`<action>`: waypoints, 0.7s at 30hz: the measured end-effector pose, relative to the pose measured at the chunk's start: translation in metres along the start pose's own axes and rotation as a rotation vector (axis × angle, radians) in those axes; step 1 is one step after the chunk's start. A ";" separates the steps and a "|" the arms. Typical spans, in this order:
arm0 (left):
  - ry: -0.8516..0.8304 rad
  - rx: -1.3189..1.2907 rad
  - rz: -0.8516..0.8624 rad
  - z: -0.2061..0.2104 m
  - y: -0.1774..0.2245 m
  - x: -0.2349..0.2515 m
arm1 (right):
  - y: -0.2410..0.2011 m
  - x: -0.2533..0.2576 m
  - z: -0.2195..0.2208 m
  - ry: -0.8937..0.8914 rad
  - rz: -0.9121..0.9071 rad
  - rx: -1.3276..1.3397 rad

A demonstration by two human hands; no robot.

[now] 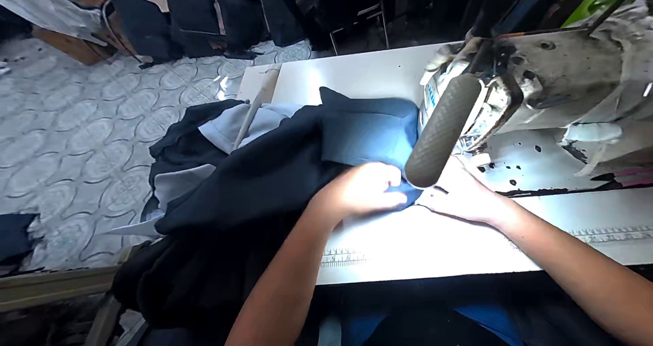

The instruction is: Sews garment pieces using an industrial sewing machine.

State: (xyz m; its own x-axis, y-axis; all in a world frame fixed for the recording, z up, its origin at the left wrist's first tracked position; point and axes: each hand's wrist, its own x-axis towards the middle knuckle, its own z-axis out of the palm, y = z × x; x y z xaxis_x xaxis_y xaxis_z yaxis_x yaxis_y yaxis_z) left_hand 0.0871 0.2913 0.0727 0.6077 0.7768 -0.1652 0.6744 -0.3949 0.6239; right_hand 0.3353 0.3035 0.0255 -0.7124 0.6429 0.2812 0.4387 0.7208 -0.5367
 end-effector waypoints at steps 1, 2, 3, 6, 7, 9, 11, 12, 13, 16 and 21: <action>-0.063 0.028 -0.042 -0.003 0.012 -0.015 | -0.001 0.003 0.002 -0.020 -0.051 0.037; -0.120 0.090 -0.171 -0.006 0.030 -0.025 | -0.004 0.009 0.004 -0.055 -0.070 0.061; -0.110 0.152 -0.304 -0.002 0.043 -0.032 | -0.009 0.014 0.005 -0.090 -0.068 0.066; 0.235 0.255 -0.391 0.026 0.043 -0.041 | -0.013 0.032 0.012 -0.100 -0.109 0.086; 0.368 0.282 -0.326 0.035 0.035 -0.043 | -0.009 0.035 0.016 -0.057 -0.150 0.083; 0.516 0.321 -0.220 0.047 0.025 -0.044 | -0.003 0.037 0.021 0.004 -0.200 0.080; 0.565 0.317 -0.165 0.051 0.021 -0.045 | -0.004 0.032 0.019 -0.006 -0.194 0.077; 0.574 0.272 -0.141 0.051 0.019 -0.045 | -0.005 0.029 0.018 -0.004 -0.187 0.070; 0.568 0.177 -0.121 0.051 0.016 -0.044 | -0.006 0.024 0.018 0.021 -0.193 0.052; 0.456 -0.424 -0.108 0.048 0.011 -0.036 | -0.009 0.009 0.022 0.186 -0.263 -0.069; 0.547 -0.406 0.062 0.076 0.037 -0.023 | -0.017 -0.028 0.028 0.428 -0.266 -0.199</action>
State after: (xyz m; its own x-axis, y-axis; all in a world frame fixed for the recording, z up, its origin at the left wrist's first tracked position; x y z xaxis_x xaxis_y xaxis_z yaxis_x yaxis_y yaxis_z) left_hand 0.1304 0.2212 0.0416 0.2690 0.9369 0.2231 0.3700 -0.3144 0.8742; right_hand 0.3323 0.2665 0.0043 -0.5441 0.4498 0.7083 0.3990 0.8813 -0.2532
